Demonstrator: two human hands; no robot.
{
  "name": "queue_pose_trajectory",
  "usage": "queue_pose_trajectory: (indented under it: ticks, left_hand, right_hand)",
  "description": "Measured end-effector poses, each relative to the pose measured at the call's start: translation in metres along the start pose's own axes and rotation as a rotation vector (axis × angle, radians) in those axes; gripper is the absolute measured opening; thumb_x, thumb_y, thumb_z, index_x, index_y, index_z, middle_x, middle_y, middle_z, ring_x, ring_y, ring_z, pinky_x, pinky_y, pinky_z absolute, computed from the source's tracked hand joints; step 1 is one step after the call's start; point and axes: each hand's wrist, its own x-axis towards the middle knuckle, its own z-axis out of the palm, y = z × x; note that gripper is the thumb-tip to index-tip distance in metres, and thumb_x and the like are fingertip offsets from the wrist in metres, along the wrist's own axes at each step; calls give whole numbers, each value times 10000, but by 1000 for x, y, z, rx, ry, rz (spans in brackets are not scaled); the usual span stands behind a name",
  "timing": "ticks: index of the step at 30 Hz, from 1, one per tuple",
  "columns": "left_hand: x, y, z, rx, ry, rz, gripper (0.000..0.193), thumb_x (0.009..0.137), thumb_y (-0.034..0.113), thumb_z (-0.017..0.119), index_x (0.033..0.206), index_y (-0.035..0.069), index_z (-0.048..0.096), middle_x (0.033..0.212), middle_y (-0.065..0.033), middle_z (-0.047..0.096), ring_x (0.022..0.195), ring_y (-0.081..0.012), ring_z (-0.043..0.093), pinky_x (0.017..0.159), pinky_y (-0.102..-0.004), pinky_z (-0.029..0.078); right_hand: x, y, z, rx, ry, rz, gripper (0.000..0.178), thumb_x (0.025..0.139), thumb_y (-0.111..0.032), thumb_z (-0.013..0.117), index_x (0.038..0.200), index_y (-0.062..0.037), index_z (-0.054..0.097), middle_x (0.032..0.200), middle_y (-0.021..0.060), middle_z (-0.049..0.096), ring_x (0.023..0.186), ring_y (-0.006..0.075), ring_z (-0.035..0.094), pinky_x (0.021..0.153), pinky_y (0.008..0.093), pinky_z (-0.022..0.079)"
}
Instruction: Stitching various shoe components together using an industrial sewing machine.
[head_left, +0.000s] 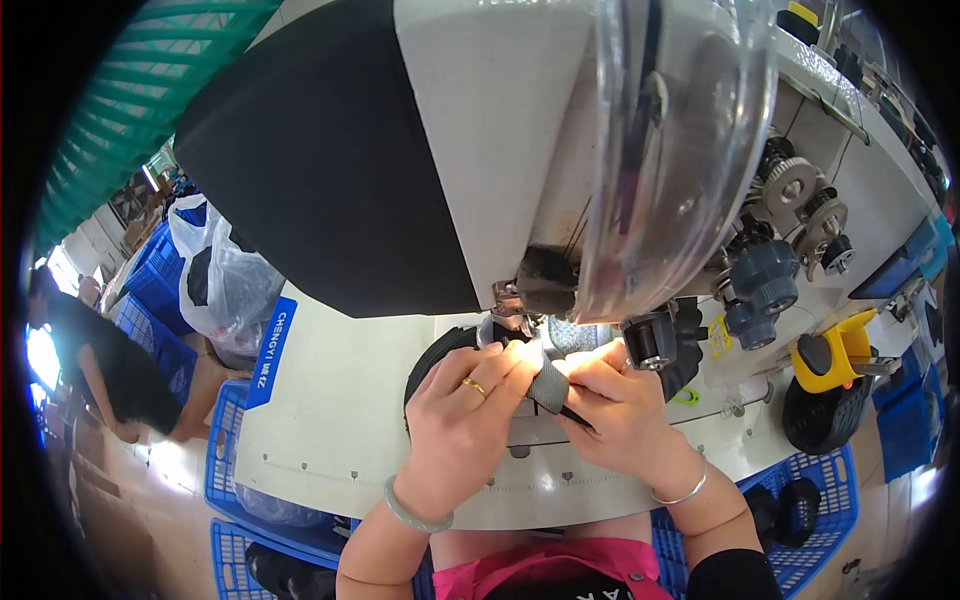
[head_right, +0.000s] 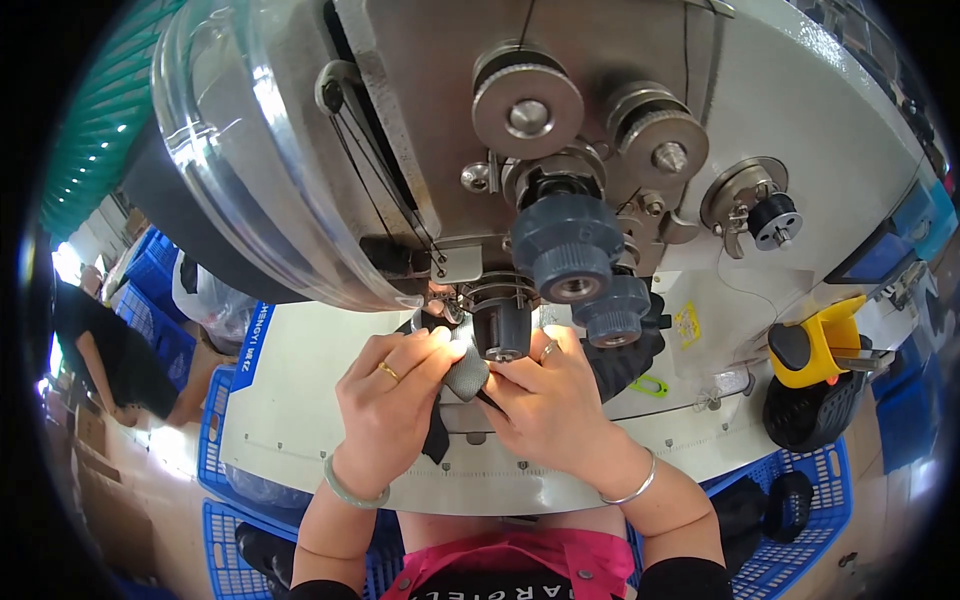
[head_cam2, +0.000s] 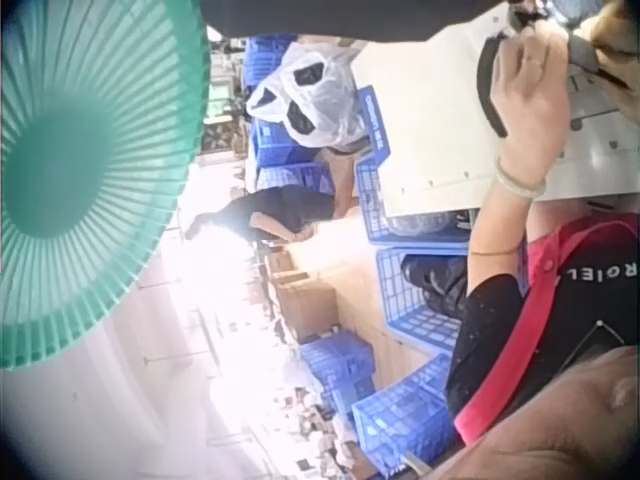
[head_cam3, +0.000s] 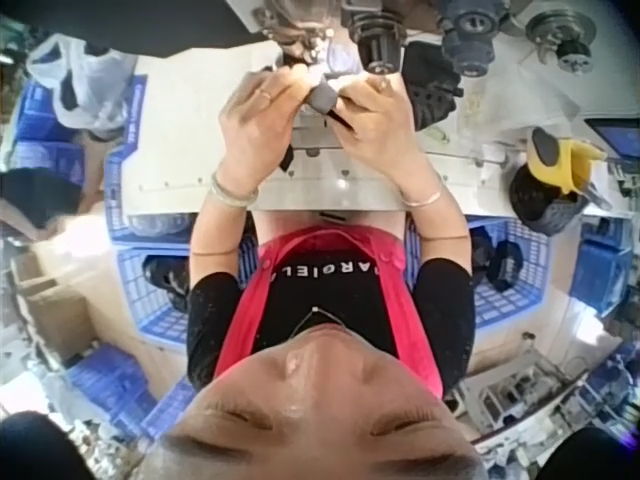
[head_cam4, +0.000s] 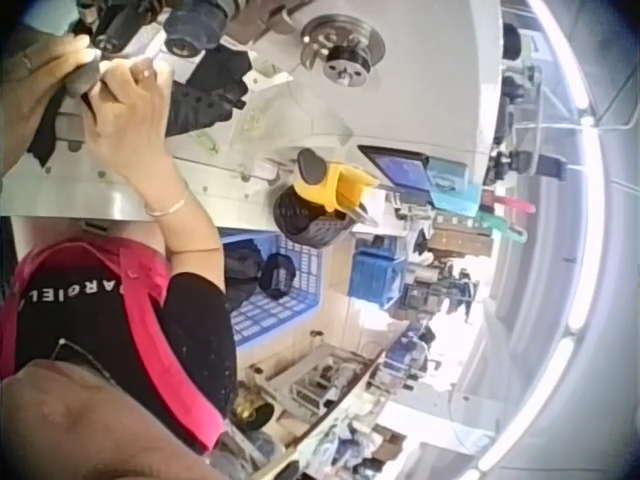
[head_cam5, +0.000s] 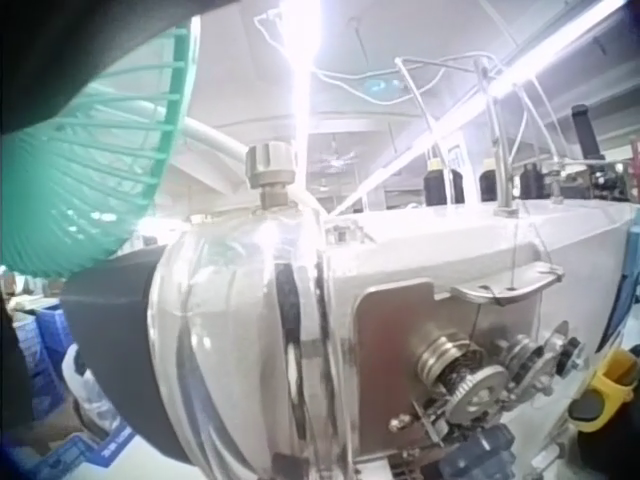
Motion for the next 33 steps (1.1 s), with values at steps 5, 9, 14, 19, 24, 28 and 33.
queue_pose_trajectory:
  ticks: [5, 9, 14, 19, 24, 28, 33]
  left_hand:
    - [-2, -5, 1, 57, -10, 94, 311, 632, 15, 644, 937, 18, 707, 974, -59, 653, 894, -227, 627, 751, -326, 550]
    - [-1, -6, 1, 47, -3, 98, 306, 634, 23, 646, 934, 19, 703, 993, -54, 649, 913, -223, 622, 754, -332, 551]
    - [3, -1, -3, 66, -43, 63, 316, 634, -31, 668, 941, 27, 713, 979, -57, 678, 932, -251, 646, 788, -350, 562]
    - [1, 3, 0, 92, -21, 64, 318, 644, -26, 664, 954, 30, 706, 969, -60, 670, 936, -254, 644, 796, -357, 559]
    - [4, -7, 2, -6, 26, 42, 259, 689, 22, 669, 944, 37, 712, 900, -67, 649, 855, -243, 633, 738, -343, 539]
    - [7, -15, -2, -303, -104, -396, 137, 821, 31, 681, 947, 60, 728, 787, -68, 666, 764, -252, 605, 653, -319, 494]
    - [6, -5, 0, -129, 3, -119, 195, 730, 6, 700, 918, 55, 718, 862, -46, 669, 827, -243, 628, 704, -325, 532]
  right_hand:
    - [2, 2, -3, -16, 28, -33, 304, 592, -107, 786, 879, -97, 688, 952, -11, 585, 799, 229, 532, 684, 381, 399]
    - [2, 7, -1, -5, 52, -58, 339, 560, -74, 757, 889, -99, 680, 998, -10, 601, 822, 223, 540, 680, 372, 408]
    - [1, 9, -3, -13, 35, -67, 356, 559, -56, 741, 906, -99, 680, 983, -1, 596, 832, 231, 539, 698, 387, 421]
    - [-1, 9, -3, -26, 23, -47, 413, 561, -53, 736, 968, -97, 678, 970, 18, 589, 848, 260, 542, 693, 383, 417]
    - [10, -5, -8, -99, -4, 21, 359, 619, -42, 759, 970, -88, 702, 924, 19, 625, 765, 232, 597, 614, 324, 493]
    - [24, -16, -14, 66, -58, 141, 297, 665, -40, 749, 959, -64, 719, 852, 22, 594, 719, 238, 557, 639, 331, 470]
    - [15, -6, -13, 95, -99, 103, 282, 709, -109, 735, 989, -89, 700, 896, 2, 625, 816, 262, 578, 708, 405, 371]
